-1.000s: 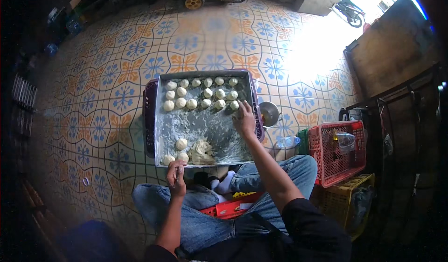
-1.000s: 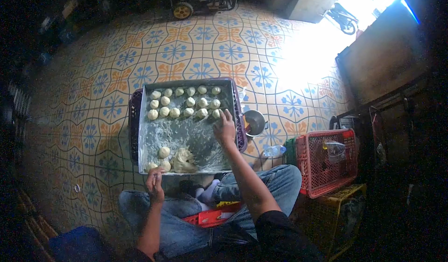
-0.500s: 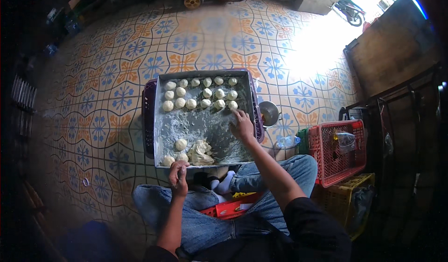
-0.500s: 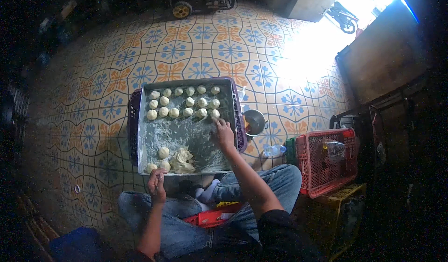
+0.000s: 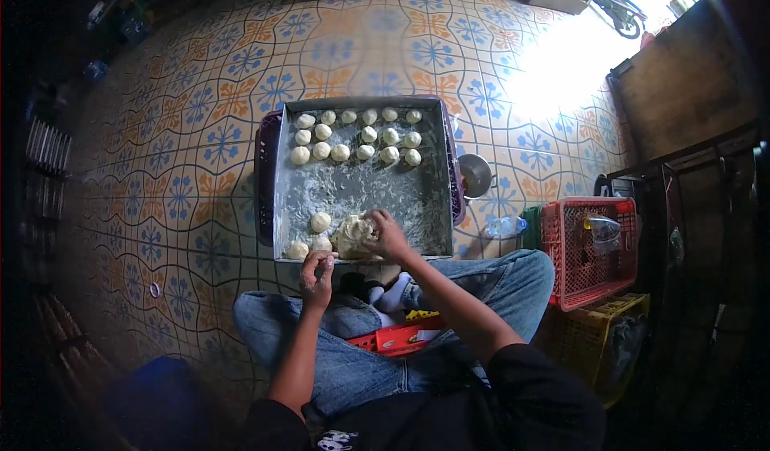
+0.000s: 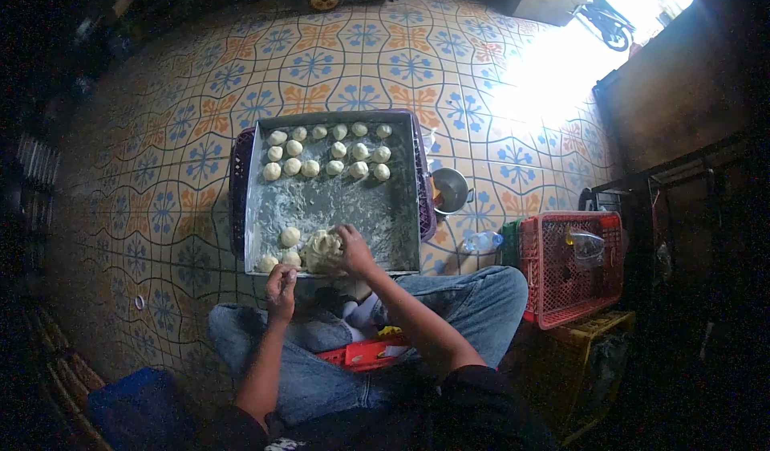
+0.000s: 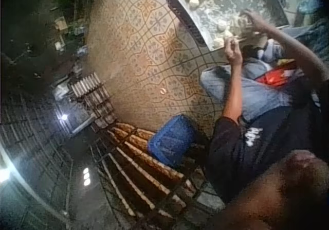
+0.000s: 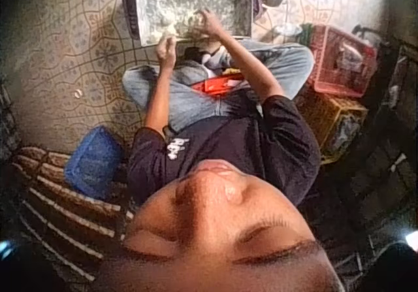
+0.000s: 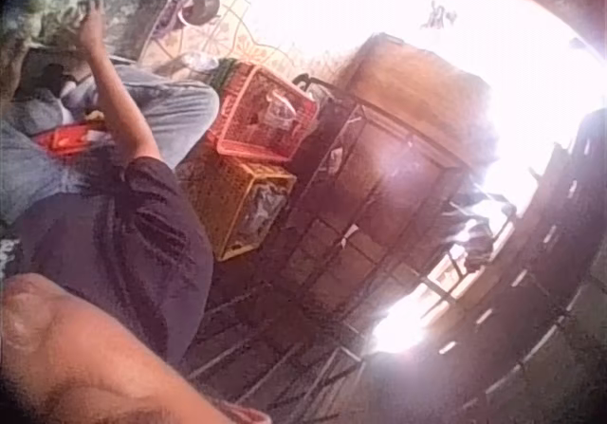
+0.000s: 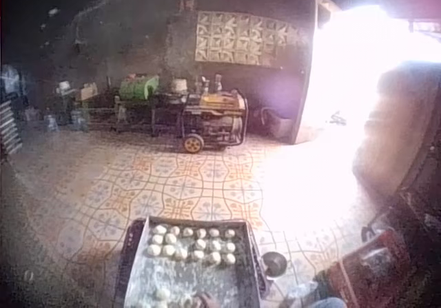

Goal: The person picks up pieces of dough from a tray and rolls them into balls between their palms before placing them back onto the tray.

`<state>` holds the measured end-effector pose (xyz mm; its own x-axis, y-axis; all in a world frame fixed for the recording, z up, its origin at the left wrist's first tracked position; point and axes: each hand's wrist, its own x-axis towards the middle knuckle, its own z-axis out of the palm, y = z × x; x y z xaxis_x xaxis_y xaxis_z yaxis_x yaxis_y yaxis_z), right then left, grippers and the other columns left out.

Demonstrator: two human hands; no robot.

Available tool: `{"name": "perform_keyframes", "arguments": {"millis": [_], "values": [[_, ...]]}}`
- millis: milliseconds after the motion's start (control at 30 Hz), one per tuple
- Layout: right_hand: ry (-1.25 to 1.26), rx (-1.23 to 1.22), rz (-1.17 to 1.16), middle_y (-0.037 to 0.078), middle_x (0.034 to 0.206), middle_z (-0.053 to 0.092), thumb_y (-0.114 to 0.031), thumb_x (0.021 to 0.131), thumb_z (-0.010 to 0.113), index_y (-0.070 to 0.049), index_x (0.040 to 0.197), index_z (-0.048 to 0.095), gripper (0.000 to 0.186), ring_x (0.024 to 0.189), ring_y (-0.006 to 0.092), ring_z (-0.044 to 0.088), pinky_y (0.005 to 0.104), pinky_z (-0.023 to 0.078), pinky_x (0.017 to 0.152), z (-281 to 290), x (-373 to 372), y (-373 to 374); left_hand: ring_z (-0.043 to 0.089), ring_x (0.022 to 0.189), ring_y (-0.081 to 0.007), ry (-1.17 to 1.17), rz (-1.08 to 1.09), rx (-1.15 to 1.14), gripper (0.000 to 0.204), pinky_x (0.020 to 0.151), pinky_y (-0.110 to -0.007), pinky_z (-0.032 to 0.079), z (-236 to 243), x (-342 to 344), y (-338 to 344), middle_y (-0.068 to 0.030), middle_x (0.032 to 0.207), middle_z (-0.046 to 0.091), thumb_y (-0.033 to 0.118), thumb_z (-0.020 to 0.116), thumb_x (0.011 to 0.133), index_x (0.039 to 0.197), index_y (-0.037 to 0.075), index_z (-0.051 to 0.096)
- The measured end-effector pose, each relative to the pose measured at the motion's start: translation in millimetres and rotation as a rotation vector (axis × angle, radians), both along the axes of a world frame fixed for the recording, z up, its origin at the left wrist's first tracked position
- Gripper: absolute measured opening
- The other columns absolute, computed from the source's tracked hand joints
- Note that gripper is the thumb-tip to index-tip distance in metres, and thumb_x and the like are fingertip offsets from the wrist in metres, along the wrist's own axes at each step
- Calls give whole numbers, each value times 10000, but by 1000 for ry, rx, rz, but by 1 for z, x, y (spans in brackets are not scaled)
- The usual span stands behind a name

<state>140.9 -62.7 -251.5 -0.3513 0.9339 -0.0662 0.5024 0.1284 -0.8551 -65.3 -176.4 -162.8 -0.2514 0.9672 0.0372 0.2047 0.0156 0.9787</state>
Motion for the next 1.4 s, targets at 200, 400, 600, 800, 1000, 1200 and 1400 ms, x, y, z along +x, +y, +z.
{"name": "perform_keyframes", "arguments": {"millis": [200, 400, 600, 800, 1000, 1200, 1400], "values": [[-341, 167, 463, 38, 1509, 523, -193, 792, 763, -230, 1477, 529, 724, 1246, 340, 546, 435, 542, 990, 35, -19, 6, 605, 938, -119, -12, 3, -81, 170, 868, -279, 458, -13, -19, -17, -32, 982, 645, 183, 613, 1023, 1009, 25, 673], [-259, 371, 459, 118, 1288, 674, -161, 811, 717, -131, 1310, 669, 502, 1160, 347, 596, 442, 533, 976, 4, 7, 15, 627, 878, -134, -16, 8, -34, 151, 826, -288, 490, -10, -10, -10, -60, 983, 678, 148, 633, 1006, 1003, 24, 719], [-219, 453, 371, 144, 1062, 745, -160, 834, 725, -96, 1051, 767, 230, 1001, 352, 690, 438, 550, 917, -5, 5, 6, 637, 1100, -301, 549, -112, 116, 279, 965, -403, 502, 8, 22, 17, -111, 1133, 682, 161, 744, 882, 1140, 66, 694], [-331, -66, 307, 169, 914, 745, -273, 795, 779, -157, 1044, 806, 276, 747, 306, 733, 407, 575, 728, 35, 12, 5, 600, 1242, -305, 784, -411, 15, 422, 1084, -574, 427, -44, 25, 47, -100, 1266, 678, 54, 704, 758, 1177, 110, 703], [39, -626, 242, 38, 818, 735, -235, 869, 791, 21, 1064, 783, 322, 752, 124, 700, 292, 578, 721, 92, 52, 3, 677, 1109, -311, 686, -339, 62, 303, 1073, -610, 411, -70, 20, 50, -96, 1086, 753, 31, 655, 796, 1050, 140, 779], [334, -696, 297, 71, 861, 733, -140, 905, 764, 68, 1047, 750, 253, 778, 143, 707, 284, 563, 683, 118, 88, 5, 688, 1113, -250, 769, -421, -9, 231, 1081, -567, 420, -74, 21, 67, -47, 1125, 754, 206, 666, 885, 1085, 235, 779], [547, -884, 101, 98, 905, 744, -130, 927, 718, 85, 1029, 742, 239, 789, 161, 713, 272, 562, 713, 168, 102, -11, 676, 1147, -259, 750, -418, 79, 427, 1085, -556, 417, -66, 35, 76, -35, 1193, 739, 522, 505, 971, 1152, 232, 760]]}}
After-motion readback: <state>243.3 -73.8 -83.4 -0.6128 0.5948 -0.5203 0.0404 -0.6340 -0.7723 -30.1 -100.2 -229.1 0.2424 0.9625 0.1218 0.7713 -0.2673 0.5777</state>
